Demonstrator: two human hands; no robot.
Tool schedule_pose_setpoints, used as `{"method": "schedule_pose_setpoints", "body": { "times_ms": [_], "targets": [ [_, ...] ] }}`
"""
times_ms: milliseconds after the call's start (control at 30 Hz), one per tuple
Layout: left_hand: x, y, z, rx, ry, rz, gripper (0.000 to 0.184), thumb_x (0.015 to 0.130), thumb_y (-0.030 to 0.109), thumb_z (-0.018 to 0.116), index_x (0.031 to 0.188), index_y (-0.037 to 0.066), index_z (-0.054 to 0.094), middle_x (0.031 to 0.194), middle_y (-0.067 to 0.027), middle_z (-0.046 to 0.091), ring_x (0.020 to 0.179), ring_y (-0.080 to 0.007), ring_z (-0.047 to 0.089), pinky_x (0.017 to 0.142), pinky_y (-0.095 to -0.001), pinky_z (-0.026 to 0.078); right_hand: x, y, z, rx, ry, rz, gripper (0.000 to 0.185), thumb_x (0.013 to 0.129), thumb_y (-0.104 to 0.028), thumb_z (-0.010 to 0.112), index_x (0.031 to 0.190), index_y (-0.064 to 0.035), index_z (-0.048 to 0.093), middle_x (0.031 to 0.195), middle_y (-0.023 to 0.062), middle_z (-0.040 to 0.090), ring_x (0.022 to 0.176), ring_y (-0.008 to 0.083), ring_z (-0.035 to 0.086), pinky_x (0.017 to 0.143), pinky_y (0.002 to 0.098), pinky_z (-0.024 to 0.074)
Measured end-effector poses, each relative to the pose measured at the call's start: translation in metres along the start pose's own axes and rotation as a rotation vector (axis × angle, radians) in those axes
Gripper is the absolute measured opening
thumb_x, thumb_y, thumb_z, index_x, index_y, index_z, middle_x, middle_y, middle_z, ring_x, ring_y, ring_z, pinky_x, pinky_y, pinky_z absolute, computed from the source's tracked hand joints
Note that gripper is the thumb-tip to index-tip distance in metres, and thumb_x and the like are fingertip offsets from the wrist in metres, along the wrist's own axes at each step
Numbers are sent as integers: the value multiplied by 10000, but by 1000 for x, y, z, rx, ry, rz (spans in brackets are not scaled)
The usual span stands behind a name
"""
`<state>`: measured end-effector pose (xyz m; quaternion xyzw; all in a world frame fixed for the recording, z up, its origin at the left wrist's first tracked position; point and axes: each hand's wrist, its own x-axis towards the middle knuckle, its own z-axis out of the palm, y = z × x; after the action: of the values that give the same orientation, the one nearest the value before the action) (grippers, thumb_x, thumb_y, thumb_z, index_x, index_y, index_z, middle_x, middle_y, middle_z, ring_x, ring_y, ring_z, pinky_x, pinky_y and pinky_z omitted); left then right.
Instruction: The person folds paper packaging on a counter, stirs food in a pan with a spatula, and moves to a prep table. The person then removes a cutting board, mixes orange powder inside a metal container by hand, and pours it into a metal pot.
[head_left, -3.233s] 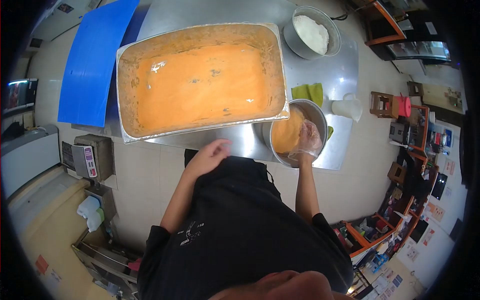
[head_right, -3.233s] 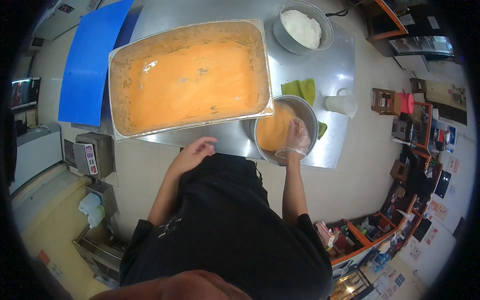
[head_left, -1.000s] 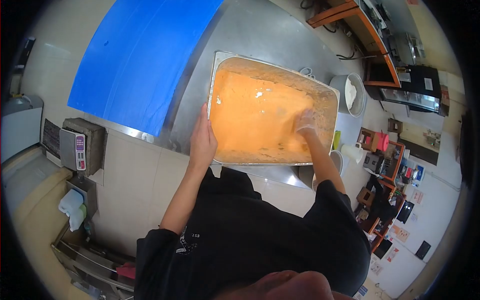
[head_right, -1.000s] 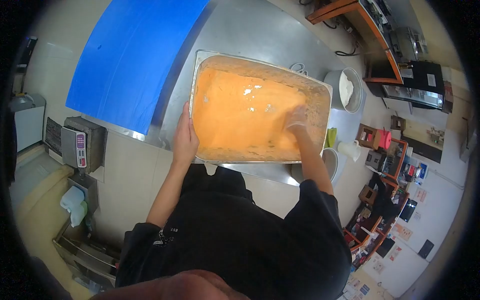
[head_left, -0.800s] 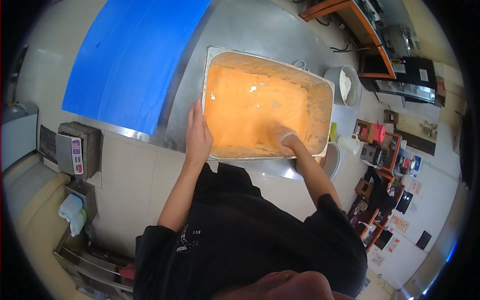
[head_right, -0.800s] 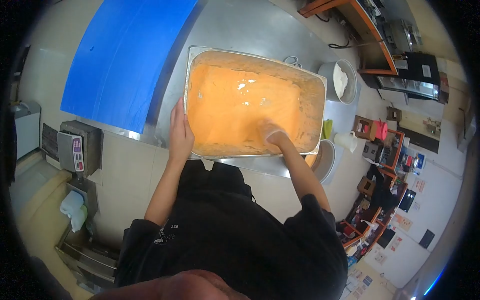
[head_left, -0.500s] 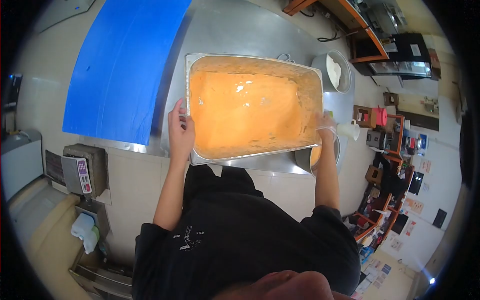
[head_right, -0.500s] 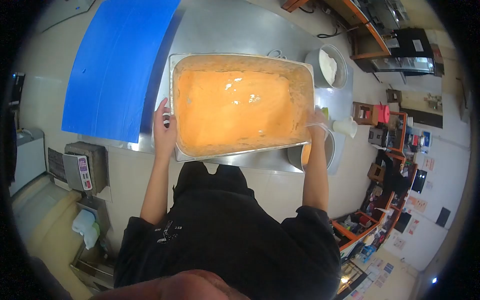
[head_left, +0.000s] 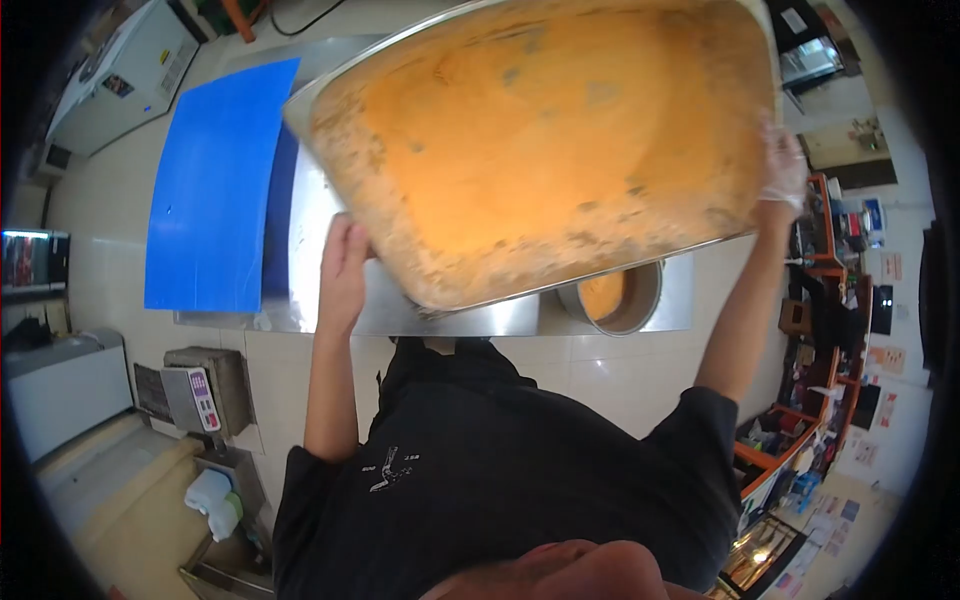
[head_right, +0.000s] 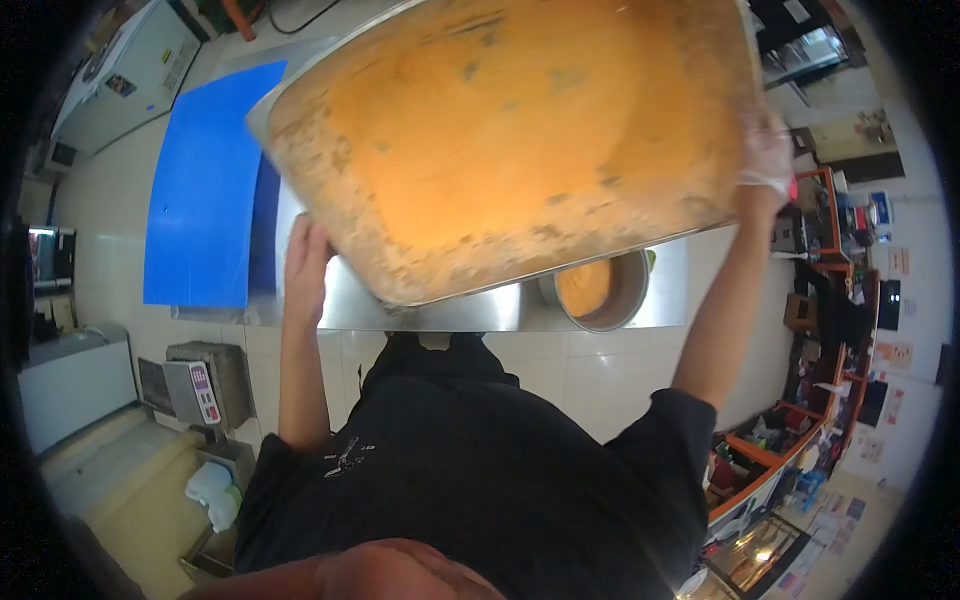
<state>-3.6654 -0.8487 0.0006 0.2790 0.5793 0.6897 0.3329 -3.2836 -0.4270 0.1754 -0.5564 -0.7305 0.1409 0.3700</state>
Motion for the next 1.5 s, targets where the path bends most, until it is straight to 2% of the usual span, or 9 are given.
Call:
{"method": "schedule_pose_setpoints", "body": {
  "times_ms": [33, 267, 367, 500, 667, 933, 1167, 1333, 1500],
  "targets": [
    [12, -1, 20, 10, -168, -1, 289, 1050, 226, 428, 1223, 14, 520, 1096, -67, 619, 939, -119, 599, 835, -293, 488, 9, -5, -36, 70, 47, -58, 363, 965, -300, 619, 1205, -28, 622, 1108, 116, 675, 982, 209, 626, 903, 295, 464],
    [43, -21, 215, -154, -431, -114, 253, 1041, 212, 452, 1196, 22, 515, 1087, -66, 610, 944, -147, 629, 840, -296, 546, 21, 23, -222, 13, 290, -201, 330, 989, -215, 584, 1217, 23, 602, 1197, 81, 671, 1043, 136, 627, 895, 235, 468],
    [40, -54, 225, -166, -486, -187, 285, 1045, 239, 445, 1233, 33, 501, 1173, -74, 593, 1028, -165, 613, 900, -328, 538, 31, 71, -227, 315, 320, -351, 323, 967, -242, 623, 1180, -2, 649, 1053, 44, 707, 910, 108, 630, 793, 244, 470],
    [33, -102, 240, -192, -474, -193, 304, 1046, 226, 440, 1272, 28, 483, 1208, -82, 580, 1055, -174, 606, 932, -335, 531, -3, 71, -207, -51, 383, -315, 226, 975, -109, 573, 1139, 6, 677, 1150, 93, 693, 1048, 152, 638, 914, 229, 495],
    [26, -149, 256, -225, -460, -183, 305, 1047, 192, 429, 1298, 23, 470, 1225, -86, 577, 1087, -179, 597, 953, -336, 520, 0, 93, -201, -77, 451, -218, 218, 949, -199, 645, 1096, -56, 719, 1127, 25, 709, 1003, 117, 652, 867, 206, 475],
    [19, -151, 263, -139, -470, -195, 279, 1041, 179, 450, 1260, 13, 501, 1217, -94, 590, 1086, -158, 597, 941, -303, 509, 22, 132, -188, 211, 366, -338, 248, 941, -249, 667, 1080, -52, 722, 1079, -11, 708, 964, 89, 629, 844, 205, 468],
    [15, -143, 241, -182, -384, -102, 397, 976, 140, 576, 1322, 12, 428, 1236, -99, 571, 1081, -194, 596, 920, -340, 507, 11, 134, -194, -71, 455, -331, 216, 928, -223, 687, 1051, -47, 719, 950, -6, 721, 893, 93, 635, 805, 219, 474],
    [11, -20, 216, 341, 8, 550, 687, 802, 142, 735, 1382, 40, 381, 1326, -120, 472, 1230, -258, 465, 1014, -407, 377, 10, 139, -188, -146, 643, -537, 213, 910, -223, 710, 1039, -55, 724, 841, -9, 700, 791, 74, 604, 759, 218, 472],
    [18, 81, 285, 647, -266, 919, 557, 760, 203, 774, 1237, 78, 516, 1156, -106, 548, 1045, -242, 527, 871, -361, 436, 5, 128, -185, -30, 538, -399, 258, 876, -116, 658, 1129, -74, 684, 953, 83, 717, 828, 184, 669, 771, 299, 515]
  ]
}}
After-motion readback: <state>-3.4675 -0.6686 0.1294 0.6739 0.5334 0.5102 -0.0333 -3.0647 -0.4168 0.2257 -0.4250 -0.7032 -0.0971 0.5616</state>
